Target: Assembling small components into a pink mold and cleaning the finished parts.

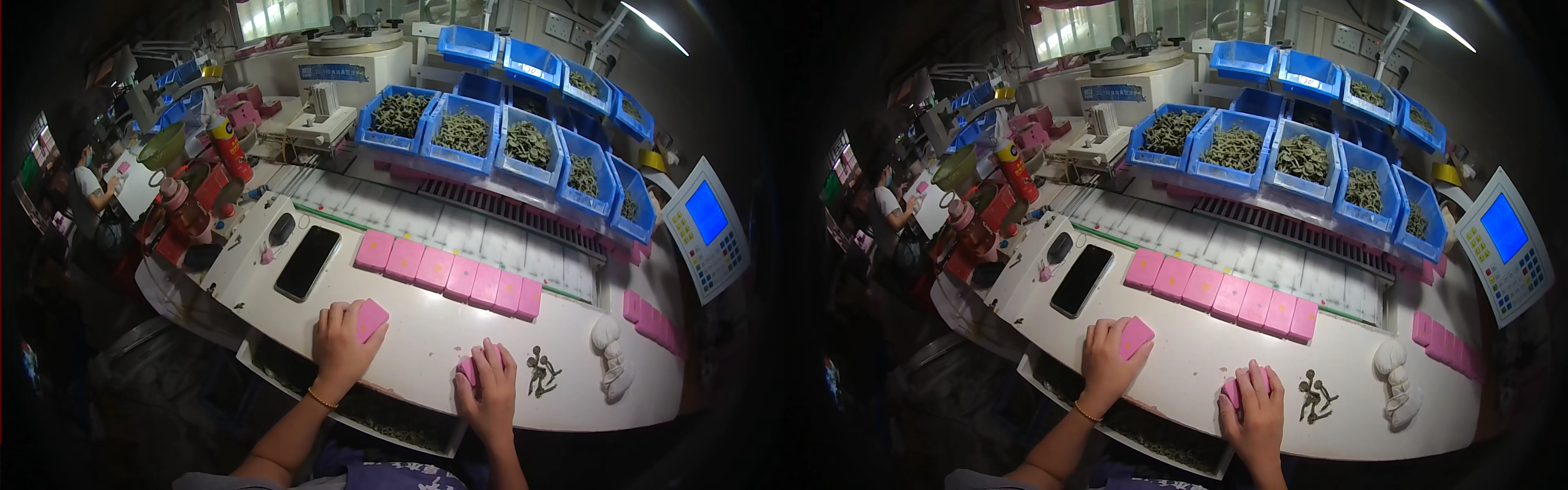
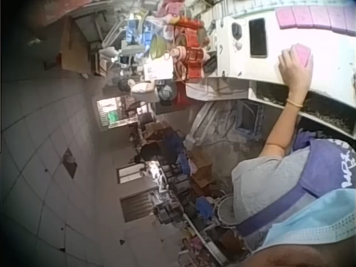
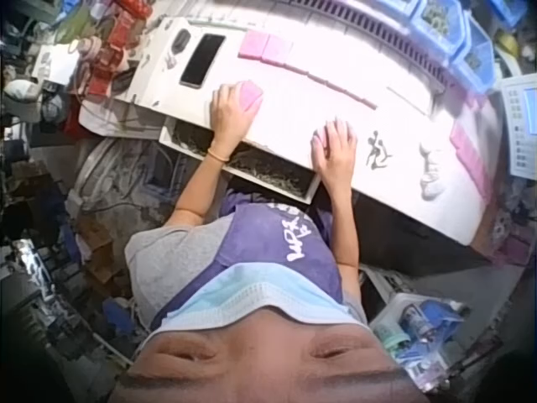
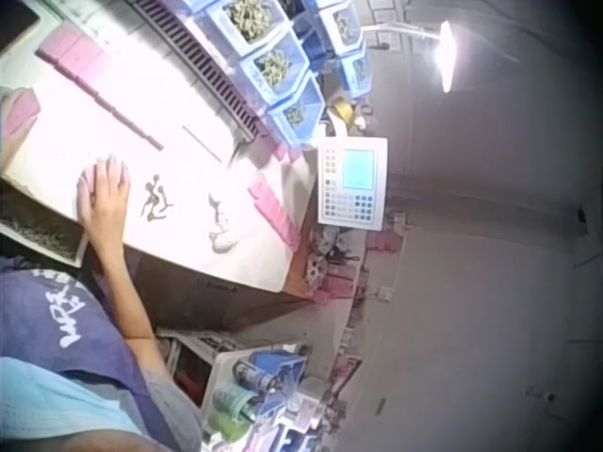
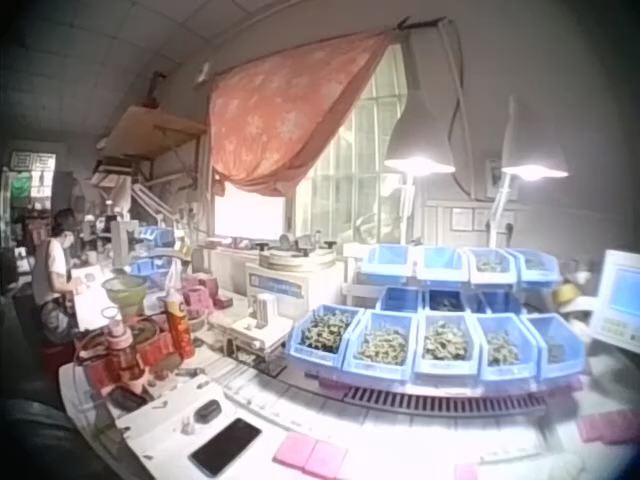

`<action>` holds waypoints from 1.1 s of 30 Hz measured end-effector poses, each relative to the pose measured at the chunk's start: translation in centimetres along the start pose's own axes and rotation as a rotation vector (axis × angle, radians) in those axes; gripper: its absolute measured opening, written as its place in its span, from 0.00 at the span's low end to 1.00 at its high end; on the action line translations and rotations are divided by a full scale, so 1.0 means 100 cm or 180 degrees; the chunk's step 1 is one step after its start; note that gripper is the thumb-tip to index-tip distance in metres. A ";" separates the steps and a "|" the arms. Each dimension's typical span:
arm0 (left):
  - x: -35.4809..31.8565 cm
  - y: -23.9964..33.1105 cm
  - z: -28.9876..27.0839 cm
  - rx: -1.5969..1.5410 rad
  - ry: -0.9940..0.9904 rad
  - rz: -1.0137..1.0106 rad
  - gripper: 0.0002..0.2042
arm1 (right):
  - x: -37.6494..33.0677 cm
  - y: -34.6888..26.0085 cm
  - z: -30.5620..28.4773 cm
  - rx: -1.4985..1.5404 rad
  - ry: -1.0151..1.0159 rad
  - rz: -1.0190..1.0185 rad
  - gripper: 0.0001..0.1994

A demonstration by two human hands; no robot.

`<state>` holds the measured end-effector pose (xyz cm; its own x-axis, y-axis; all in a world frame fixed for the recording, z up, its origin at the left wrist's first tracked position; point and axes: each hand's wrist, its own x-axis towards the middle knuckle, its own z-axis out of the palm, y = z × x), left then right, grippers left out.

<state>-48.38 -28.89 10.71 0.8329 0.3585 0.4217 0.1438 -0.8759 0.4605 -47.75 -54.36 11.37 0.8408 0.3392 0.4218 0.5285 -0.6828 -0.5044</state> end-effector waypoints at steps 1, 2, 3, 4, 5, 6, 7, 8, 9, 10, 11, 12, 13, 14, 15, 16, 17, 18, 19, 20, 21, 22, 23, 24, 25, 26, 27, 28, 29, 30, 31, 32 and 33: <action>0.000 0.000 0.000 0.0020 0.0013 0.0015 0.23 | 0.000 0.000 0.000 -0.0006 0.0002 0.0002 0.25; 0.000 0.001 0.000 0.0020 0.0011 0.0021 0.23 | -0.001 0.000 0.000 -0.0005 0.0007 0.0007 0.25; 0.000 0.002 -0.001 0.0033 0.0014 0.0028 0.23 | -0.001 0.000 0.000 0.0000 0.0007 0.0002 0.25; 0.000 0.002 -0.001 0.0046 0.0017 0.0035 0.24 | -0.001 0.001 0.000 0.0004 0.0007 -0.0002 0.24; 0.000 0.003 -0.001 0.0049 0.0017 0.0042 0.24 | -0.001 0.001 0.000 0.0007 0.0014 0.0000 0.24; 0.000 0.003 -0.001 0.0059 0.0037 0.0050 0.24 | -0.001 0.001 0.000 0.0018 0.0018 -0.0004 0.24; -0.001 0.003 0.000 0.0068 0.0057 0.0058 0.24 | -0.001 0.001 0.000 0.0028 0.0023 -0.0008 0.24; 0.000 0.002 0.001 0.0068 0.0057 0.0064 0.24 | -0.001 0.001 0.000 0.0029 0.0028 -0.0006 0.24; -0.001 0.002 0.002 0.0127 0.0085 0.0092 0.23 | -0.001 0.001 0.000 0.0037 0.0026 -0.0007 0.24; 0.000 0.001 0.002 0.0184 0.0115 0.0119 0.23 | 0.000 0.001 0.000 0.0045 0.0025 -0.0009 0.24; 0.002 0.001 0.002 0.0179 0.0120 0.0122 0.23 | 0.000 0.002 0.000 0.0040 0.0031 -0.0012 0.24; 0.004 0.002 0.001 0.0102 0.0048 0.0097 0.23 | 0.000 0.004 0.000 -0.0095 0.0041 -0.0009 0.24; 0.006 0.002 0.001 0.0021 -0.0020 0.0071 0.23 | 0.000 0.005 0.000 -0.0233 0.0052 -0.0008 0.23; 0.013 0.002 0.000 -0.0001 -0.0005 0.0067 0.23 | 0.001 0.004 -0.001 -0.0254 0.0057 -0.0024 0.23; 0.020 0.000 -0.002 -0.0135 -0.0172 0.0149 0.23 | 0.002 0.003 -0.003 -0.0533 0.0144 -0.0033 0.23; 0.030 0.000 -0.004 -0.0274 -0.0334 0.0230 0.23 | 0.006 0.002 -0.006 -0.0814 0.0236 -0.0048 0.23; 0.039 0.001 -0.006 -0.0293 -0.0290 0.0206 0.23 | 0.013 0.001 -0.010 -0.0830 0.0236 -0.0099 0.23; 0.049 0.003 -0.005 -0.0449 -0.0191 0.0342 0.23 | 0.022 0.001 -0.014 -0.0651 0.0169 -0.0318 0.22; 0.061 0.004 -0.003 -0.0601 -0.0093 0.0479 0.23 | 0.034 0.001 -0.016 -0.0469 0.0095 -0.0531 0.22; 0.076 0.003 0.000 -0.0631 -0.0053 0.0456 0.23 | 0.051 0.001 -0.015 -0.0186 -0.0006 -0.0533 0.20; 0.092 0.001 -0.001 -0.1188 -0.0132 0.0323 0.23 | 0.070 0.000 -0.012 -0.0189 -0.0018 -0.0607 0.20; 0.109 -0.001 0.003 -0.1787 -0.0211 0.0214 0.23 | 0.090 0.000 -0.007 0.0014 -0.0173 -0.0544 0.20; 0.125 -0.002 0.008 -0.1827 -0.0140 0.0191 0.23 | 0.111 0.000 0.001 0.0217 -0.0338 -0.0486 0.19; 0.142 -0.004 0.016 -0.2584 -0.0108 -0.0082 0.23 | 0.132 0.003 0.014 0.0177 -0.0429 -0.0575 0.20; 0.156 -0.006 0.023 -0.3346 -0.0069 -0.0345 0.22 | 0.155 0.006 0.028 0.0135 -0.0451 -0.0647 0.20; 0.167 -0.010 0.028 -0.2656 0.0381 0.0039 0.22 | 0.177 0.007 0.044 0.0248 -0.0598 -0.0715 0.21; 0.174 -0.014 0.039 -0.2438 0.0569 0.0237 0.24 | 0.201 0.010 0.062 0.0355 -0.0755 -0.0768 0.21; 0.178 -0.016 0.041 -0.2265 0.0736 0.0493 0.24 | 0.229 0.009 0.079 0.0219 -0.0701 -0.1095 0.23; 0.179 -0.020 0.042 -0.2075 0.0898 0.0730 0.25 | 0.259 0.010 0.097 0.0197 -0.0761 -0.1171 0.23; 0.176 -0.022 0.047 -0.2095 0.0901 0.0842 0.26 | 0.288 0.014 0.113 0.0339 -0.0976 -0.1092 0.24; 0.174 -0.020 0.052 -0.2153 0.0889 0.0970 0.26 | 0.316 0.020 0.126 0.0442 -0.1178 -0.0974 0.26; 0.173 -0.014 0.047 -0.2232 0.0800 0.1202 0.28 | 0.340 0.024 0.145 0.0021 -0.0877 -0.0992 0.27; 0.172 -0.013 0.051 -0.2215 0.0865 0.1432 0.28 | 0.363 0.024 0.163 -0.0367 -0.0585 -0.1033 0.28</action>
<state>-31.55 -23.23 13.35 0.5630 0.1681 0.8092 -0.6014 -0.5883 0.5406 -14.08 -33.16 13.15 0.6444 0.6527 0.3984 0.7627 -0.5856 -0.2745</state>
